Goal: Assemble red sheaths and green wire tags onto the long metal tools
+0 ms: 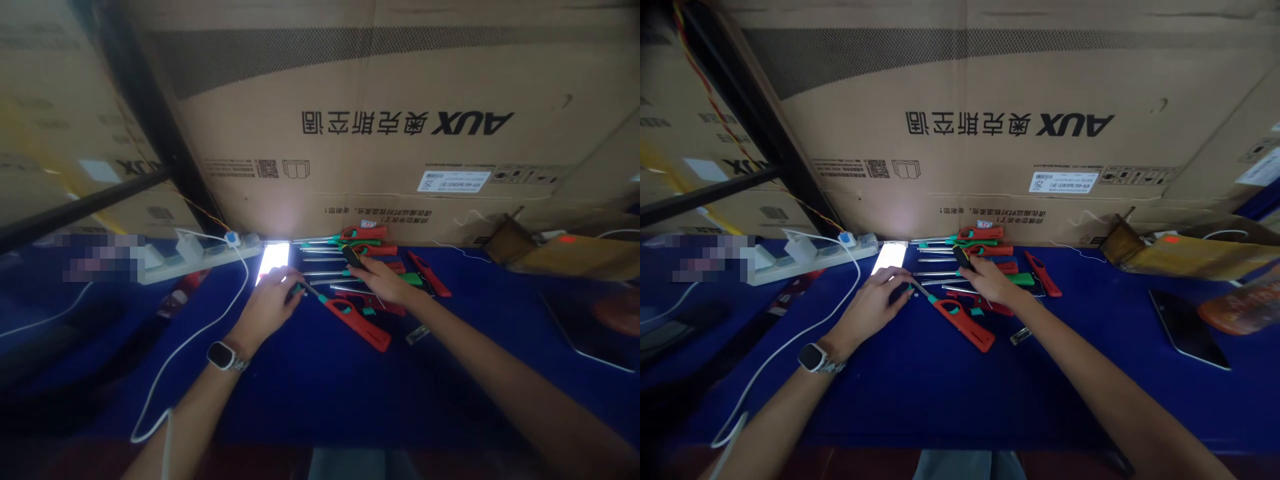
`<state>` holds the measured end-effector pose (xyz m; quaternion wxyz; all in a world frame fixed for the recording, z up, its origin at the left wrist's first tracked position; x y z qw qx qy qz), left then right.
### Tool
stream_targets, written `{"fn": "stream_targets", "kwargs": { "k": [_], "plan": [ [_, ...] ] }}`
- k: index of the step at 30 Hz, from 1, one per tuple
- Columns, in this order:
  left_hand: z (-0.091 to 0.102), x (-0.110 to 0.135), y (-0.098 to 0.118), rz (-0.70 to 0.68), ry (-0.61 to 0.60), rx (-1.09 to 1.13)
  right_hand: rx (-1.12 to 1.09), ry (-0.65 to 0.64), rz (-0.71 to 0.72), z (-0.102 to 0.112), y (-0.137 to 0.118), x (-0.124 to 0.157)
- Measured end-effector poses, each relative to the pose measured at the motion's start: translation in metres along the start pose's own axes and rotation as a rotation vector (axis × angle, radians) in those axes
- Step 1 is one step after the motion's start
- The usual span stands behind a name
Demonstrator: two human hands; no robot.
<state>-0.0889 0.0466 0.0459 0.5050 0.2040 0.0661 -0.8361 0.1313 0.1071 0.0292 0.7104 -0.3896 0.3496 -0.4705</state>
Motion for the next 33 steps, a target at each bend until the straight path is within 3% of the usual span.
{"fn": "stream_targets", "kwargs": {
  "k": [3,7,10,13,16,19,23,26,30,33],
  "plan": [
    [-0.003,-0.006,-0.003,0.033,-0.021,-0.038,-0.017,0.034,0.033,0.007,0.004,0.005],
    [-0.008,-0.020,-0.016,0.088,-0.061,-0.072,0.055,0.184,0.186,0.021,-0.004,-0.008],
    [-0.012,-0.037,-0.017,0.037,-0.074,-0.093,-0.024,0.261,0.230,0.029,-0.006,-0.022],
    [-0.024,-0.060,-0.006,-0.054,-0.095,-0.047,-0.121,0.283,0.176,0.034,0.000,-0.033],
    [-0.046,-0.080,0.009,-0.097,-0.185,-0.036,-0.030,0.236,0.052,0.033,0.009,-0.038],
    [-0.068,-0.083,0.019,-0.104,-0.305,-0.061,0.057,0.155,-0.025,0.031,0.015,-0.031],
    [-0.062,-0.068,0.025,-0.158,-0.246,-0.089,-0.074,0.082,0.029,0.035,0.013,-0.012],
    [-0.051,-0.064,0.022,-0.156,-0.214,-0.124,-0.167,0.148,0.037,0.050,0.017,-0.003],
    [-0.047,-0.091,0.023,-0.131,-0.146,-0.126,-0.162,0.292,0.035,0.069,0.026,-0.002],
    [-0.057,-0.121,0.030,-0.119,-0.126,-0.118,-0.108,0.269,-0.009,0.067,0.035,-0.005]
  ]
}}
Point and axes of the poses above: each hand's wrist, its own x-axis away from the middle knuckle, its own z-axis out of the back of the hand, y = z × x, the point moved 7 cm from there along -x, towards the middle knuckle, and after that the axes turned 11 degrees about -x, right-handed, at the moved point
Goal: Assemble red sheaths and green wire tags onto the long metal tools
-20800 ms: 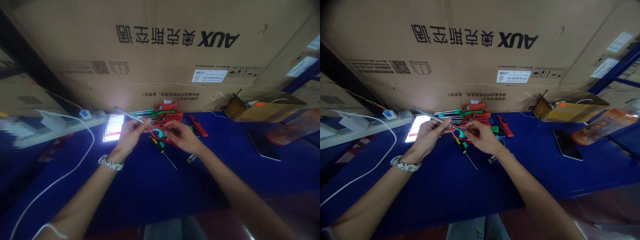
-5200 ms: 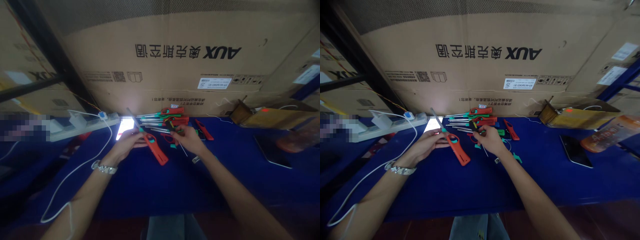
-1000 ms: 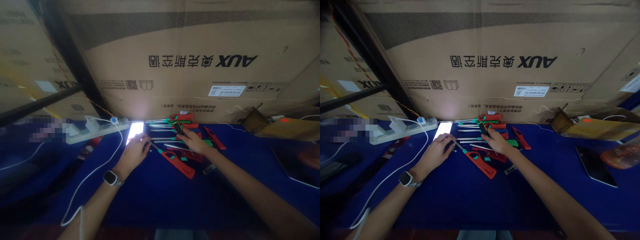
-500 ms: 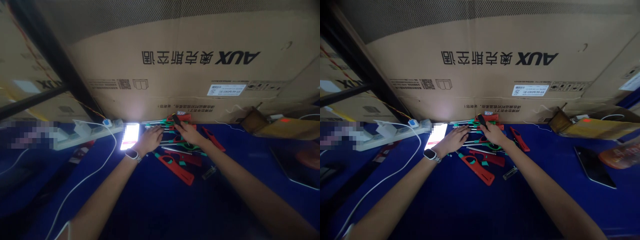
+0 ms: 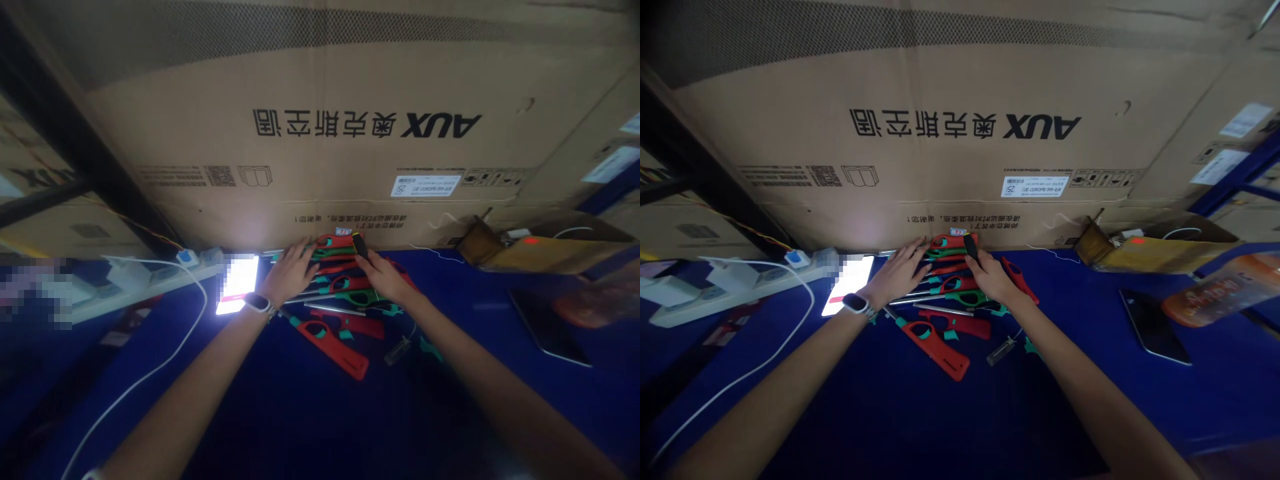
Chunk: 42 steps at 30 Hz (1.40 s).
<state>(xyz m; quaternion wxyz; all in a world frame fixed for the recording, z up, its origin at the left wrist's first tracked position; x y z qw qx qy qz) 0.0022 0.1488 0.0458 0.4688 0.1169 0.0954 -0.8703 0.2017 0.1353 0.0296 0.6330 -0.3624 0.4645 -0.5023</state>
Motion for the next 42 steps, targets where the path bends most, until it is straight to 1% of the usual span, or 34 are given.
{"fn": "stream_targets", "kwargs": {
  "k": [2,4,7,9,13,16,18,20,22,24,25,28,31,32,33,35,36,37,39,41,42],
  "plan": [
    [-0.006,-0.014,0.006,0.010,-0.018,-0.004,0.023,-0.033,-0.027,-0.002,0.005,0.003],
    [-0.010,-0.018,0.013,0.006,-0.032,-0.012,0.033,-0.054,-0.040,-0.003,0.007,0.010],
    [-0.010,-0.011,0.019,-0.033,0.002,-0.032,0.022,-0.085,-0.041,-0.002,0.008,0.022],
    [-0.010,-0.003,0.021,-0.073,0.013,-0.034,-0.004,-0.080,-0.043,-0.001,0.009,0.028],
    [-0.004,0.010,0.029,-0.116,0.004,-0.026,-0.014,0.010,0.012,0.008,0.004,0.033],
    [0.011,0.025,0.047,-0.135,0.030,-0.017,0.011,0.083,0.040,0.024,-0.006,0.037],
    [0.018,0.040,0.066,-0.169,0.027,-0.030,-0.003,0.144,0.012,0.037,-0.011,0.045],
    [0.018,0.055,0.085,-0.216,-0.014,-0.026,-0.046,0.170,-0.071,0.044,-0.011,0.057],
    [0.010,0.063,0.098,-0.234,-0.068,-0.014,-0.120,0.142,-0.143,0.042,-0.009,0.070],
    [-0.002,0.060,0.104,-0.215,-0.112,-0.002,-0.190,0.102,-0.163,0.036,-0.009,0.080],
    [-0.008,0.054,0.103,-0.183,-0.129,-0.002,-0.216,0.097,-0.157,0.033,-0.010,0.084],
    [-0.016,0.030,0.096,-0.138,-0.130,-0.020,-0.238,0.140,-0.119,0.036,-0.015,0.092],
    [-0.009,0.013,0.084,-0.071,-0.110,-0.050,-0.214,0.197,-0.118,0.049,-0.019,0.100],
    [-0.003,0.012,0.082,-0.053,-0.087,-0.048,-0.217,0.218,-0.126,0.053,-0.018,0.105],
    [0.005,0.014,0.081,-0.053,-0.037,-0.034,-0.231,0.238,-0.136,0.057,-0.017,0.112],
    [0.022,0.027,0.087,-0.090,0.062,0.029,-0.284,0.272,-0.161,0.060,-0.013,0.128],
    [0.029,0.038,0.093,-0.134,0.093,0.071,-0.307,0.280,-0.179,0.059,-0.009,0.137],
    [0.032,0.051,0.103,-0.196,0.096,0.117,-0.332,0.296,-0.203,0.058,-0.004,0.145],
    [0.035,0.078,0.123,-0.290,0.064,0.184,-0.414,0.363,-0.213,0.054,0.005,0.159],
    [0.034,0.099,0.141,-0.330,0.035,0.201,-0.520,0.426,-0.177,0.049,0.011,0.163],
    [0.032,0.105,0.148,-0.335,0.029,0.189,-0.574,0.449,-0.158,0.046,0.014,0.161]
  ]
}}
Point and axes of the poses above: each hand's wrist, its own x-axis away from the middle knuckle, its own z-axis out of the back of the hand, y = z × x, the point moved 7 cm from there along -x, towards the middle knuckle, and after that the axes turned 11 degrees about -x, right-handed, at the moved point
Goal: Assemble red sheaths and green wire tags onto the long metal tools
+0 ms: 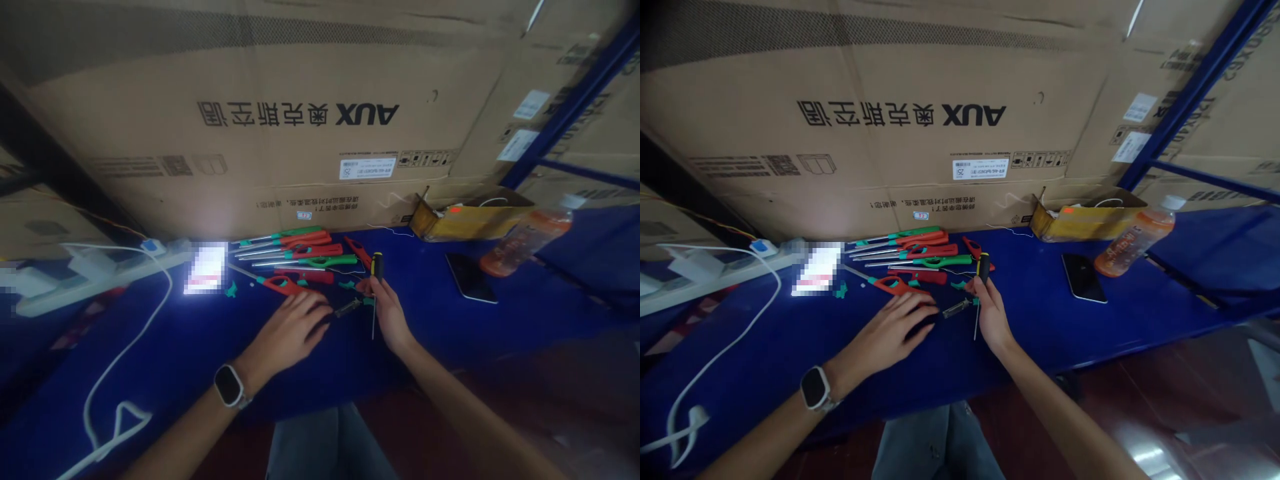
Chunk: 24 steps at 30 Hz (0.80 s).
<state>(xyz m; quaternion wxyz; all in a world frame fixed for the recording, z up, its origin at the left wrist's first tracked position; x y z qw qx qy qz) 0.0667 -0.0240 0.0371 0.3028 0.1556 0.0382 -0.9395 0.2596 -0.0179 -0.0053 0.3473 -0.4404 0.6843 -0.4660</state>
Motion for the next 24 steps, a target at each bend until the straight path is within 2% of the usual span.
{"fn": "stream_targets", "kwargs": {
  "k": [3,7,10,13,15,19,21,24],
  "plan": [
    [-0.010,-0.004,0.013,0.012,-0.005,-0.084,-0.113,0.020,0.010,-0.015,0.011,-0.014],
    [-0.021,-0.034,0.008,0.116,0.013,-0.264,-0.233,0.022,-0.014,-0.040,0.020,-0.040],
    [-0.022,-0.049,0.000,0.191,0.045,-0.297,-0.209,0.062,0.026,-0.047,0.017,-0.047],
    [-0.010,-0.040,-0.017,0.230,0.105,-0.251,-0.116,0.045,0.141,-0.046,0.004,-0.040],
    [0.002,-0.024,-0.033,0.198,0.125,-0.201,-0.029,-0.046,0.168,-0.049,-0.003,-0.031],
    [0.015,-0.004,-0.076,0.173,0.052,-0.166,0.015,-0.256,0.092,-0.066,-0.003,-0.025],
    [0.017,-0.012,-0.088,0.166,0.008,-0.148,-0.022,-0.285,0.031,-0.075,0.000,-0.030],
    [0.006,-0.042,-0.082,0.080,-0.141,-0.173,-0.101,-0.229,-0.077,-0.081,0.006,-0.039]
  ]
}}
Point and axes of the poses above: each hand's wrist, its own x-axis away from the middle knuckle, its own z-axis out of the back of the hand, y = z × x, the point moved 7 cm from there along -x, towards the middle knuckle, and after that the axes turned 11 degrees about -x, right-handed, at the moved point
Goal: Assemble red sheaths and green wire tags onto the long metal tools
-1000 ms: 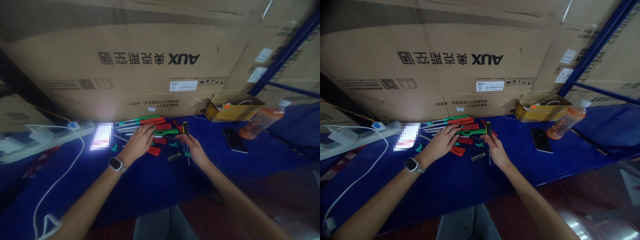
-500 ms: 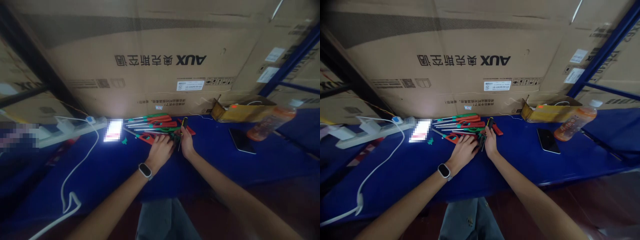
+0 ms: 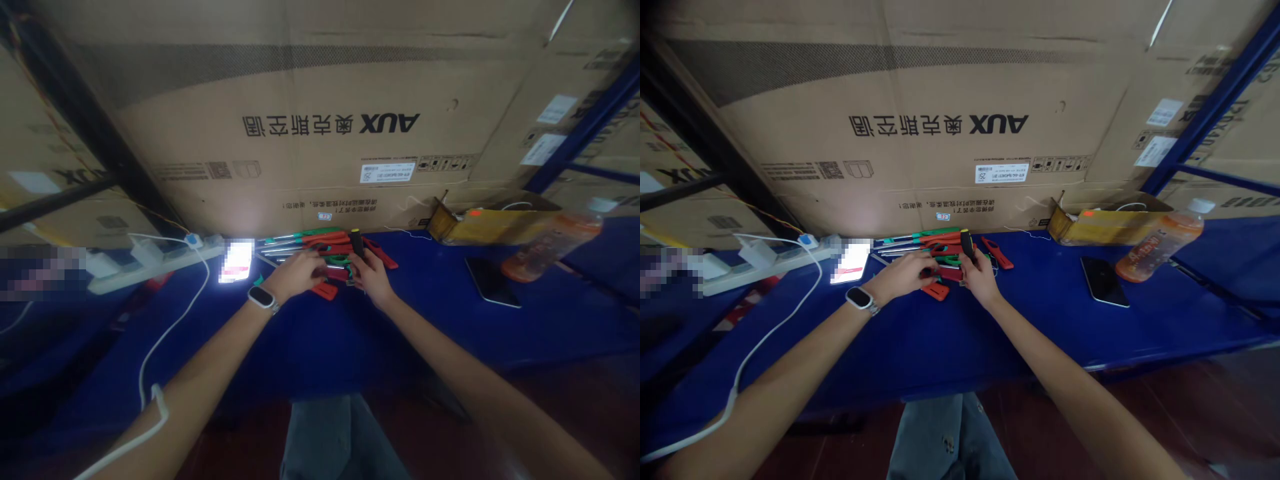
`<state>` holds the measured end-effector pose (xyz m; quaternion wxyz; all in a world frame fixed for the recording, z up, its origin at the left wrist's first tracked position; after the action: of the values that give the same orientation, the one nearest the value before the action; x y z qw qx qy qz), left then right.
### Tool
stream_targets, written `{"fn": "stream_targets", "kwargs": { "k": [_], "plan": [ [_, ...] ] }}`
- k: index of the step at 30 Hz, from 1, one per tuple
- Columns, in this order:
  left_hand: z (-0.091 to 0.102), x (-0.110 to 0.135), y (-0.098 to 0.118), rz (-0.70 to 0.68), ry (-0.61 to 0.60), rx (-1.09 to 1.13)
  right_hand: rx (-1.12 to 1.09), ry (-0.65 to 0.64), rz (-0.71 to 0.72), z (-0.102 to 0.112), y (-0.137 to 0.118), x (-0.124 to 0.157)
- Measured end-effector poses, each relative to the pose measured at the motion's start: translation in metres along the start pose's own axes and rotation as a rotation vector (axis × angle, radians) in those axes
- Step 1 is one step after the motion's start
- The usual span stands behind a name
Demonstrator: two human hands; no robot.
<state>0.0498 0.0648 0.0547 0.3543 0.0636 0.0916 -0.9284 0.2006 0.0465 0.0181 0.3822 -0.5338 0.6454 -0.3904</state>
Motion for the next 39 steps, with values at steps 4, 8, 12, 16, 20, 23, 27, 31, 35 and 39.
{"fn": "stream_targets", "kwargs": {
  "k": [4,8,12,16,20,23,27,31,35,39],
  "plan": [
    [-0.007,-0.034,0.022,-0.064,-0.126,-0.113,-0.084,0.115,-0.023,0.010,0.002,-0.003],
    [-0.003,-0.046,0.019,-0.077,-0.133,-0.130,-0.110,0.150,-0.041,0.025,0.002,-0.001],
    [0.020,-0.047,-0.010,-0.025,-0.089,-0.038,-0.137,0.175,-0.046,0.033,-0.004,-0.001],
    [0.046,-0.046,-0.035,0.068,0.008,0.027,-0.143,0.184,-0.053,0.033,-0.010,0.000],
    [0.045,-0.045,-0.033,0.122,0.071,0.009,-0.123,0.172,-0.049,0.031,-0.012,0.001],
    [0.027,-0.047,-0.017,0.088,0.090,-0.046,-0.110,0.185,-0.052,0.034,-0.012,-0.001],
    [0.007,-0.040,-0.014,0.164,0.125,-0.216,-0.109,0.204,-0.058,0.037,-0.012,-0.001],
    [0.011,-0.012,-0.030,0.325,0.232,-0.188,-0.103,0.193,-0.051,0.036,-0.015,0.001],
    [0.007,0.006,-0.016,0.153,0.238,0.065,-0.117,0.167,-0.053,0.037,-0.019,0.000],
    [-0.010,-0.004,0.007,0.051,0.113,0.101,0.008,0.143,-0.113,0.045,-0.020,0.005]
  ]
}}
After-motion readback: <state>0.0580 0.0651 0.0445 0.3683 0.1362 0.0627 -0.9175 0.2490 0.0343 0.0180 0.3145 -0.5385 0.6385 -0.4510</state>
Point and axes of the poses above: each hand's wrist, its own x-axis away from the middle knuckle, its own z-axis out of the back of the hand, y = z × x, the point moved 7 cm from there along -x, towards the middle knuckle, and after that the axes turned 11 degrees about -x, right-handed, at the moved point
